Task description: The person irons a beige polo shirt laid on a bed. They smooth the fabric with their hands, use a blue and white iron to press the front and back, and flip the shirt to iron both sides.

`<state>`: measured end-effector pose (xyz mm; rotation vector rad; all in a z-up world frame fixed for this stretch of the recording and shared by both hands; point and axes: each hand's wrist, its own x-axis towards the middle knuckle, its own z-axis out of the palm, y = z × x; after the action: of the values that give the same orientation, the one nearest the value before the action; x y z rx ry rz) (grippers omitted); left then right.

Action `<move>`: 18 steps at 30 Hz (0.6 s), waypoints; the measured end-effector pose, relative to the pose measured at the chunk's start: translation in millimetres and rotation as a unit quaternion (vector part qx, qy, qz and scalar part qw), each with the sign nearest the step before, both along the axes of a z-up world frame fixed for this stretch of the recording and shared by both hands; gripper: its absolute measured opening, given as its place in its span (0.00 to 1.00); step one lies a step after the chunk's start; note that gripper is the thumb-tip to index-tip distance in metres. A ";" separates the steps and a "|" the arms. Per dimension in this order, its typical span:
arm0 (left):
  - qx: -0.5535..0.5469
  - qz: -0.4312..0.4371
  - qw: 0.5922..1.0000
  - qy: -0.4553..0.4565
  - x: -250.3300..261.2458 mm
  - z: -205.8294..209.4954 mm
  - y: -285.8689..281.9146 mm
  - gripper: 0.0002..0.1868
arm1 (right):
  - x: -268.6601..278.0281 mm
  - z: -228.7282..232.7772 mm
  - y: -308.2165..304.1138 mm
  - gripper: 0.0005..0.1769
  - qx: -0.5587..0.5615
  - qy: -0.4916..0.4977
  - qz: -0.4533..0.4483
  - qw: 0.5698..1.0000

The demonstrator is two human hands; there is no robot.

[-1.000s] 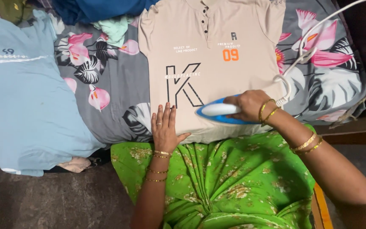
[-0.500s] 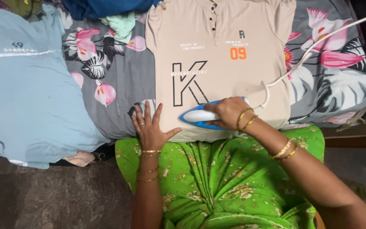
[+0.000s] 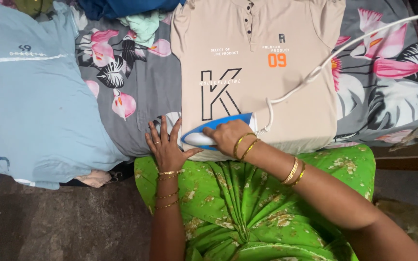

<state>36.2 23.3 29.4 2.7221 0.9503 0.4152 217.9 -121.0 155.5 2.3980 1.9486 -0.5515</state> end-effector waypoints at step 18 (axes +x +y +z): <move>0.019 -0.005 1.000 -0.010 -1.0 -0.4 1.9 0.67 | 92.9 -12.7 -134.6 0.19 0.008 -0.113 -0.062 0.992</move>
<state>35.2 25.3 29.0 2.7500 0.9337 0.4641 310.7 -255.6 142.8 2.4787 1.7292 -0.2507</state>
